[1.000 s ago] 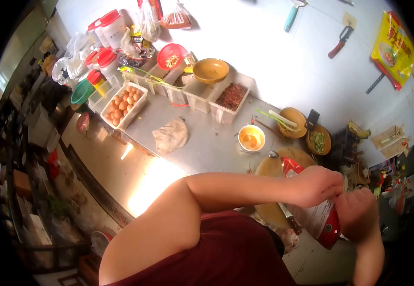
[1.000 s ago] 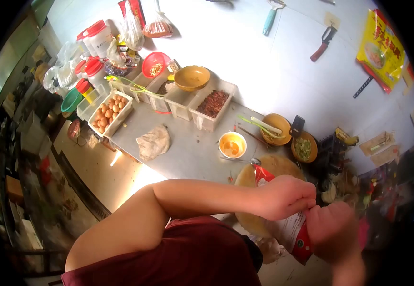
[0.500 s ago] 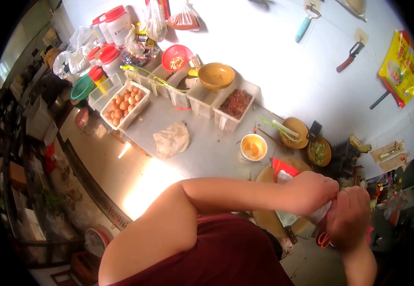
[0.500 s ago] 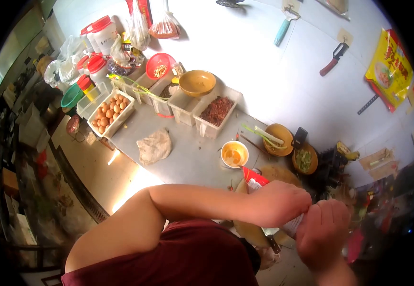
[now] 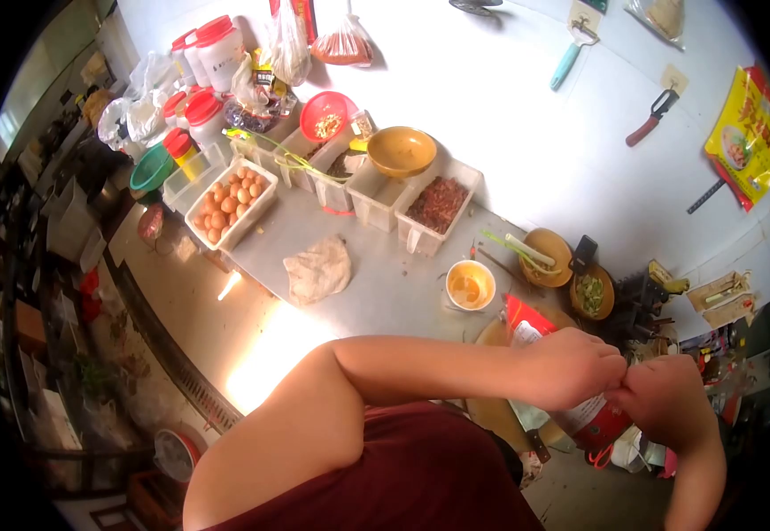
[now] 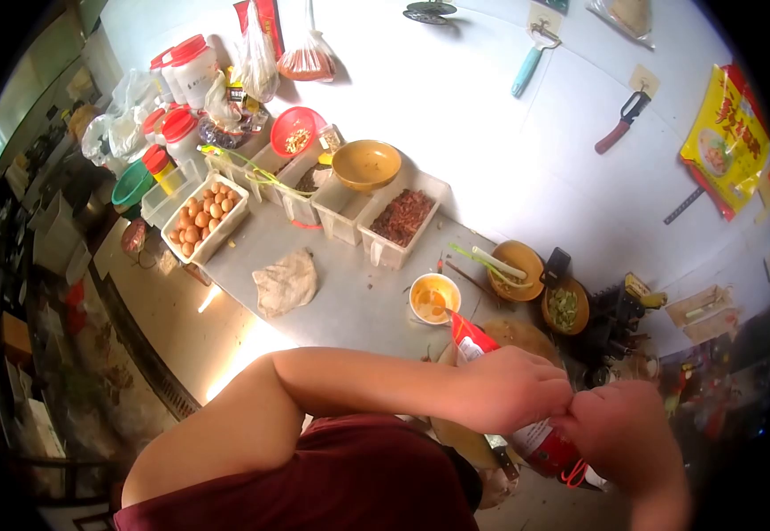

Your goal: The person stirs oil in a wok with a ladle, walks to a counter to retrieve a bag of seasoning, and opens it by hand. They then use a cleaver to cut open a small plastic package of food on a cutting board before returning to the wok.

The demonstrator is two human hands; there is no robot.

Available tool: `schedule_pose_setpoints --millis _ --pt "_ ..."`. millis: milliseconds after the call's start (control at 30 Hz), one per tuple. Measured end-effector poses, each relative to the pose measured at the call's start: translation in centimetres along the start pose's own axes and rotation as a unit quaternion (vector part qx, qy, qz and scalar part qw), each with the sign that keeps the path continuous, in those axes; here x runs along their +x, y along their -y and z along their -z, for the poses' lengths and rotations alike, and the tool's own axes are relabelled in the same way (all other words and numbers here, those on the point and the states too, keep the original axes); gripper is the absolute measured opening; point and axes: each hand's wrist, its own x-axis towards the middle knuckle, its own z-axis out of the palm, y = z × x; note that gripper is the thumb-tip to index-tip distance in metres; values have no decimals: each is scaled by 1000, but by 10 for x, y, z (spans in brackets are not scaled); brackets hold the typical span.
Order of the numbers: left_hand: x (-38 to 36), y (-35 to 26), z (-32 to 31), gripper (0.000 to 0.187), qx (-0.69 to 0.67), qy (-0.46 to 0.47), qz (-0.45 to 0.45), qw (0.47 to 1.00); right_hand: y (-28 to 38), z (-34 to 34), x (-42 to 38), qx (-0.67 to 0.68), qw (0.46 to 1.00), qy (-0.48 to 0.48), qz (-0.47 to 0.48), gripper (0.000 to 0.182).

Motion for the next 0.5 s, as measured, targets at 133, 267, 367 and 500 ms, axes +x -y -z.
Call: schedule_pose_setpoints --millis 133,267,367,500 --pt "0 -2 4 9 -17 27 42 999 -3 1 4 52 998 -23 33 22" --pt "4 -3 11 5 -77 -2 51 996 -2 2 5 46 996 -53 59 18" --pt "6 -4 16 3 -101 -9 70 992 6 6 9 -10 995 -69 76 13" --pt "9 -4 17 6 -89 -8 148 985 9 3 14 -89 987 -80 105 7"
